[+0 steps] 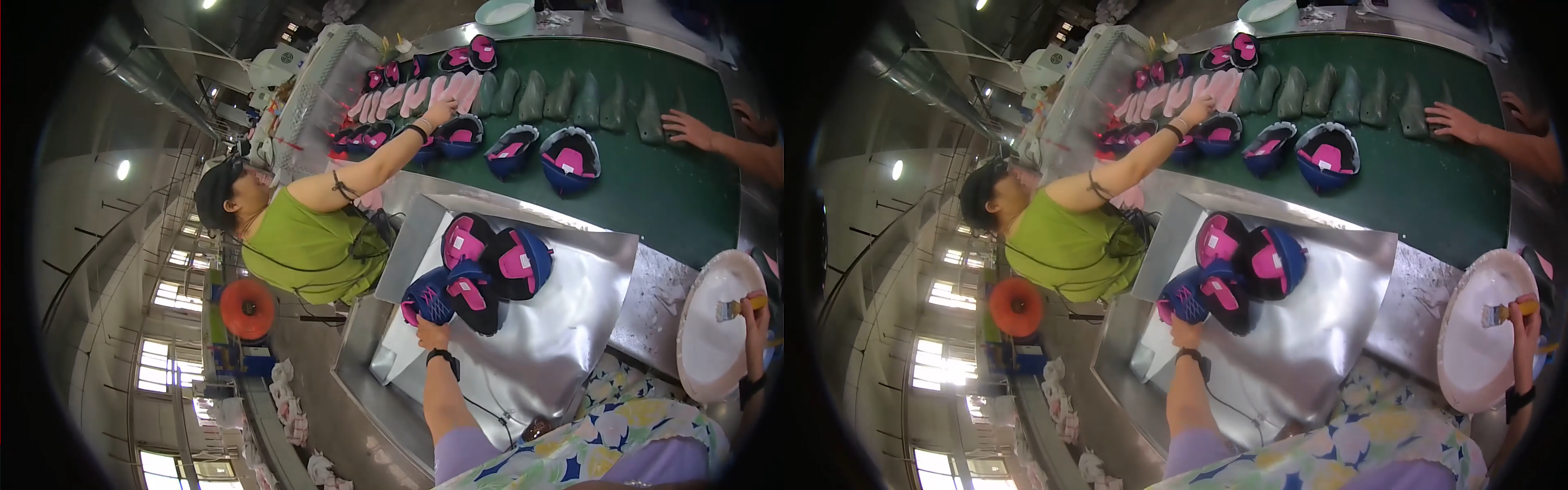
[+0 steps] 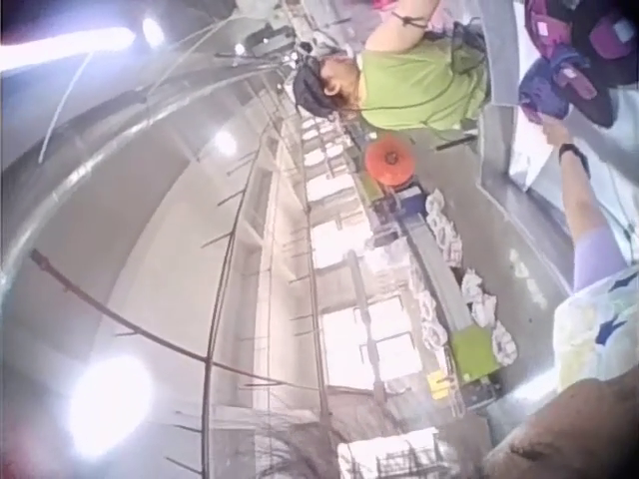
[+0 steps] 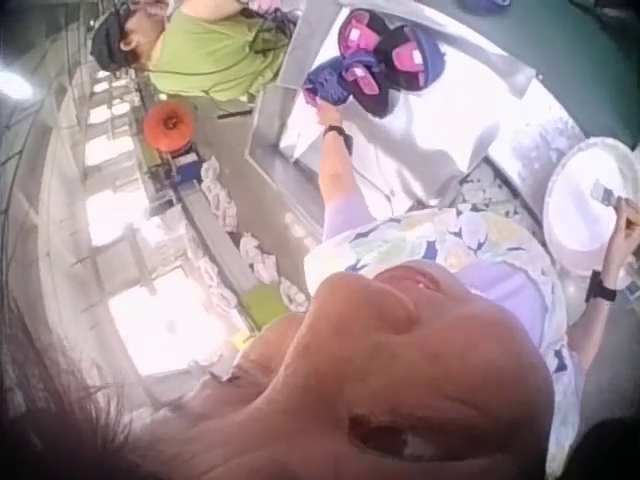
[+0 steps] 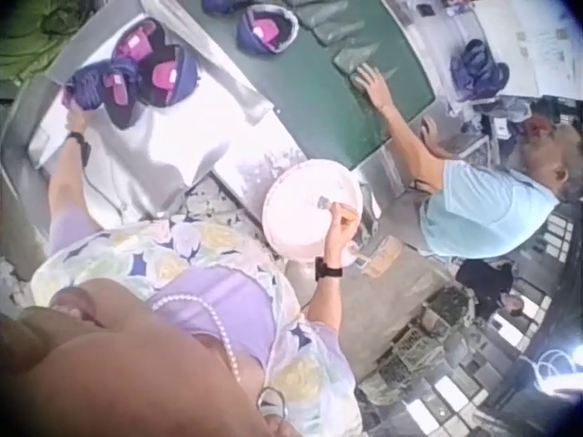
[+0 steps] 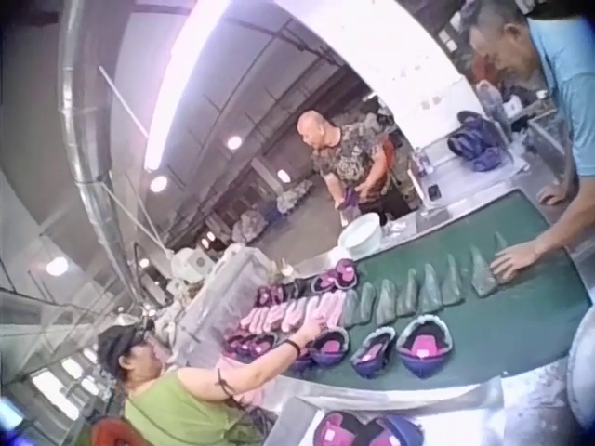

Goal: The recorder applies glue to the inner lining of shoe uppers using a brush and then places them in a collection tray.

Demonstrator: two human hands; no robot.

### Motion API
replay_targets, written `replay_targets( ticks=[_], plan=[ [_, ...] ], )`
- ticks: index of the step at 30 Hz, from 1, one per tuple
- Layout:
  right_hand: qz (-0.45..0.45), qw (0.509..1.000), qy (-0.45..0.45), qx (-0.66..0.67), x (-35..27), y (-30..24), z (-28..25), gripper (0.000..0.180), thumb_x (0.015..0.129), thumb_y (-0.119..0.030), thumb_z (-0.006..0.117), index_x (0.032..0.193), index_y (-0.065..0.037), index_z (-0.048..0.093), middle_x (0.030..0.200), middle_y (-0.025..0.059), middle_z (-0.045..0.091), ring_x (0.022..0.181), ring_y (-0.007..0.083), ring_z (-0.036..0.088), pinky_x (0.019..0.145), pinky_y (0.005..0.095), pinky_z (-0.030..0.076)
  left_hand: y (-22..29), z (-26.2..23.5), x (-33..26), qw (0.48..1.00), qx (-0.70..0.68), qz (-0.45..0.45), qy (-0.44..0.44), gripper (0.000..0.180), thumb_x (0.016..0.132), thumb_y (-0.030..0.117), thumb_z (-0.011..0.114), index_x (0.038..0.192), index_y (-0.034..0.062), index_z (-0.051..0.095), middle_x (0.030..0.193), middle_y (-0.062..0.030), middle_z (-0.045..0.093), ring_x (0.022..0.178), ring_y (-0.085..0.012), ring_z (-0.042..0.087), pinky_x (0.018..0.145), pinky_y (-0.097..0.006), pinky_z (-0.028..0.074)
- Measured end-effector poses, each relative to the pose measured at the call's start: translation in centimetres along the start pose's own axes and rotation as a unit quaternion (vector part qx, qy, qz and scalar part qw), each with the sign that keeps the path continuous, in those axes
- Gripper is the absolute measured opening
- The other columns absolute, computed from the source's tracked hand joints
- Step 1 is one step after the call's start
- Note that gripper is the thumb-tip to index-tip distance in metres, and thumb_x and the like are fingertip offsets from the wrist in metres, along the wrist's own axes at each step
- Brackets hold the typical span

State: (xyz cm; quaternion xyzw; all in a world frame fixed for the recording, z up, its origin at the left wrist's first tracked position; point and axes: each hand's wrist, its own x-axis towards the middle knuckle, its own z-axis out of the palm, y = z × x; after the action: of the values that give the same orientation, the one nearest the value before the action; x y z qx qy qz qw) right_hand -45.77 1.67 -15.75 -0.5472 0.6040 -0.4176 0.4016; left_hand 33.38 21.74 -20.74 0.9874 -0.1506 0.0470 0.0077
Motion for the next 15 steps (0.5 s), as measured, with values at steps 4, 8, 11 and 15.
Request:
replay_targets(
  ticks=[4, 8, 11, 15],
  plan=[
    [0.013, 0.998, -0.047, 0.027, -0.1, -2.4, 2.2, 0.011, 0.096, -0.013, 0.061, 0.104, -0.008, 0.054, 0.094, -0.0003, 0.051, 0.086, 0.008, 0.052, 0.073, 0.0212, 0.044, 0.2, -2.1, -2.4, 0.995, 0.004, 0.077, -0.066, 0.068, 0.073, 0.028, 0.078, 0.126, -0.0023, 0.047, 0.093, -0.0188, 0.071, 0.08, -0.031, 0.071, 0.073, -0.041, 0.055],
    [-0.009, 0.998, -0.028, 0.054, -1.4, -5.4, 3.1, 0.012, 0.096, -0.012, 0.062, 0.103, -0.006, 0.055, 0.091, 0.0006, 0.053, 0.082, 0.0079, 0.052, 0.072, 0.0212, 0.043, -0.3, -5.0, -9.3, 0.875, -0.398, -0.086, -0.263, 0.036, 0.076, 0.031, 0.08, 0.079, -0.0038, 0.072, 0.056, -0.0081, 0.06, 0.046, -0.0154, 0.053, 0.043, -0.031, 0.038],
    [-0.001, 0.996, -0.016, 0.089, -2.6, -6.7, 3.1, 0.011, 0.095, -0.012, 0.062, 0.101, -0.006, 0.055, 0.091, 0.0013, 0.054, 0.082, 0.008, 0.053, 0.072, 0.0217, 0.044, 1.6, -5.6, -17.8, 0.779, -0.487, -0.122, -0.375, 0.025, 0.083, 0.02, 0.075, 0.068, 0.0049, 0.061, 0.056, -0.0046, 0.059, 0.047, -0.0164, 0.06, 0.04, -0.027, 0.04],
    [-0.003, 0.991, -0.032, 0.13, -4.4, -7.7, 4.2, 0.009, 0.094, -0.009, 0.061, 0.099, -0.006, 0.055, 0.09, 0.0016, 0.055, 0.083, 0.0087, 0.054, 0.072, 0.0232, 0.046, 9.9, -5.0, -24.6, 0.568, -0.628, -0.128, -0.517, 0.013, 0.089, 0.004, 0.057, 0.078, -0.0029, 0.057, 0.084, -0.0146, 0.063, 0.093, -0.0299, 0.069, 0.071, -0.034, 0.058]
  ],
)
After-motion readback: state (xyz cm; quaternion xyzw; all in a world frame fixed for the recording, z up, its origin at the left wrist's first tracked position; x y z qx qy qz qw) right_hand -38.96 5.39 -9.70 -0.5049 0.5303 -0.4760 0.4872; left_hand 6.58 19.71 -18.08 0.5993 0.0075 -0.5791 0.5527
